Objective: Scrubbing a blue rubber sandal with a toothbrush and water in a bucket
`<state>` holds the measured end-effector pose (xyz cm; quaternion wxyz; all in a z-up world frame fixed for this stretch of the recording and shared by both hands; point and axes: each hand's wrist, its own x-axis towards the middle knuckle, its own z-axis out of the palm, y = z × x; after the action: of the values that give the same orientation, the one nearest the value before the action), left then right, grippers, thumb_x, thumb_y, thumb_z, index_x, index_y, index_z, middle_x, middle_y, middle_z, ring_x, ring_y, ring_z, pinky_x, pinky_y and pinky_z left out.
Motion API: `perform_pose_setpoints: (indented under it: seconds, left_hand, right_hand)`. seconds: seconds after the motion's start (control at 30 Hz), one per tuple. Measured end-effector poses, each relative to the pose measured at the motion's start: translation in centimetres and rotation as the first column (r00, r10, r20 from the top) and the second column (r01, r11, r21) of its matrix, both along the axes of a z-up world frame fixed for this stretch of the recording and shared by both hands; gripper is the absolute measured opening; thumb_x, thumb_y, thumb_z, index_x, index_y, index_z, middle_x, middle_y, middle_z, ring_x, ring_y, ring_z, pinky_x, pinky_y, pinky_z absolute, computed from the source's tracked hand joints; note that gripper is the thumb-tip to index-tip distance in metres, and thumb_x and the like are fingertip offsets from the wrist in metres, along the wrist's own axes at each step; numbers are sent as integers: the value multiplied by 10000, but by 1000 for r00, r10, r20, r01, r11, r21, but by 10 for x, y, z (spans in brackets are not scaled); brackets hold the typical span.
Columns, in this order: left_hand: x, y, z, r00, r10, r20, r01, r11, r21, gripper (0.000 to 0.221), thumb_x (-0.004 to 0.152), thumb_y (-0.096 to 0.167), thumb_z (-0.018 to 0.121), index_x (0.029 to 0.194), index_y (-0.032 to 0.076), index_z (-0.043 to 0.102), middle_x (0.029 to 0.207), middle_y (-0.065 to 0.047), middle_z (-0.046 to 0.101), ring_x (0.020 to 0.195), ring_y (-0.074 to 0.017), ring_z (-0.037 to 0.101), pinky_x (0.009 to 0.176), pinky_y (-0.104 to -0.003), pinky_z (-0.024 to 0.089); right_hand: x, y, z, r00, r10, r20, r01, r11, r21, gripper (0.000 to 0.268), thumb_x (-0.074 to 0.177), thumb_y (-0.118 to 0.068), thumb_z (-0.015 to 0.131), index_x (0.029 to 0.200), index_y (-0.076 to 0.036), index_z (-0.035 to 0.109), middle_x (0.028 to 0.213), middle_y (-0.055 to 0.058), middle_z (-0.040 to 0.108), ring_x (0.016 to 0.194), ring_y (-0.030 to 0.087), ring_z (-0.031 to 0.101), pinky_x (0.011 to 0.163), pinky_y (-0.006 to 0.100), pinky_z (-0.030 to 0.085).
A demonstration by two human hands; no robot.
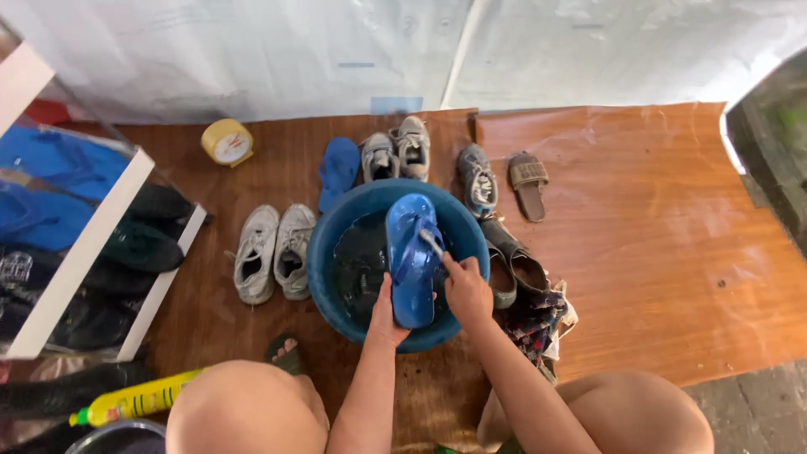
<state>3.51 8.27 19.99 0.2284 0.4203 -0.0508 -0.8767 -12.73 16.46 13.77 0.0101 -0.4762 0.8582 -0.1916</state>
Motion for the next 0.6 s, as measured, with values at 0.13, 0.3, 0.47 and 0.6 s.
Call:
perform_pose_setpoints:
  seconds: [0.13,0.3,0.47,0.6]
  left_hand:
    - [-12,7,-38,993,76,-88,-76,997,0,646,879,736,633,1266,220,655,1225,-113,694,1144,-314,669,1006,-394,540]
    - [-6,-18,-97,975,195,-107,-191,981,45,660,851,761,656,1253,238,679,1244,-101,711,1102,-308,694,1006,-417,565]
    - [-15,-23,-122,963,227,-143,-223,974,48,679,865,738,659,1259,186,695,1249,-121,719,1088,-335,710,1006,-427,580]
    - [-18,1,-90,996,40,-78,-39,999,19,712,832,781,651,1309,253,667,1237,-129,710,1069,-347,699,971,-408,576]
  right_hand:
    - [2,-5,-3,996,-62,-68,58,997,-60,501,929,-146,613,1405,-304,627,1062,104,557,668,364,713,567,465,611]
    - [53,7,-12,989,95,-112,-99,995,-29,400,928,-215,614,1313,-316,656,1047,58,585,674,260,721,494,381,608]
    - [35,0,-6,994,106,17,-105,993,-45,495,919,-152,621,1362,-369,663,1054,64,561,569,297,696,479,410,597]
    - [5,-4,10,999,-18,28,20,997,-80,489,938,-145,611,1404,-293,627,1058,104,552,585,325,681,496,438,593]
